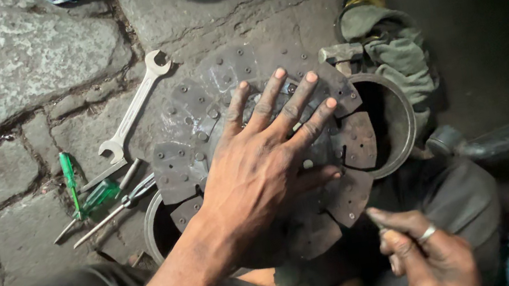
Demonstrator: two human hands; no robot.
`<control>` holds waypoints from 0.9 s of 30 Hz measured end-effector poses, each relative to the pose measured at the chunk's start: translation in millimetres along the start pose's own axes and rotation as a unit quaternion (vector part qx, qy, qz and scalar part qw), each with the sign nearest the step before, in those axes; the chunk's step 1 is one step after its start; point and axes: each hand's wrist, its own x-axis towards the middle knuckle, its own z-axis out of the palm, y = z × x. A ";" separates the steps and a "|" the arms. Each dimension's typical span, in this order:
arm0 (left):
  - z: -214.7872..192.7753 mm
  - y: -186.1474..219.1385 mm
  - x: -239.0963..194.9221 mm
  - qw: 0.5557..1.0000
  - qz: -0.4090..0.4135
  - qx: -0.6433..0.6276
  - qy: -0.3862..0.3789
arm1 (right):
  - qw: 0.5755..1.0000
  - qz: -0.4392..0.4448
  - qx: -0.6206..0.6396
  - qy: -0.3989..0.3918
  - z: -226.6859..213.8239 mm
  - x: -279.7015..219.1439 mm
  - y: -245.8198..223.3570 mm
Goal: The person sits on the floor and uses a small metal tool to scrape and clean the friction surfaces of a disassembled clutch assembly. The person holds the assembly with one hand and methodically scrapes each friction pad segment.
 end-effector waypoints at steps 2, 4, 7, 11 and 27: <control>-0.6 -0.3 1.1 1.000 -0.002 -0.007 -0.004 | 0.998 -0.062 -0.004 0.000 -8.0 1.8 13.1; -2.0 -0.3 4.5 1.000 -0.004 -0.018 -0.008 | 0.993 -0.110 -0.031 -0.021 -20.6 7.2 31.6; -2.3 0.4 7.5 1.000 -0.003 -0.012 -0.001 | 0.980 -0.150 -0.066 -0.115 -45.0 21.7 78.8; 2.9 -0.6 9.4 1.000 -0.013 -0.004 -0.020 | 0.960 -0.179 -0.023 -0.215 -55.5 42.3 171.7; 11.5 -3.3 17.5 0.999 -0.034 0.001 -0.042 | 0.921 -0.241 -0.122 -0.281 -58.9 57.5 222.1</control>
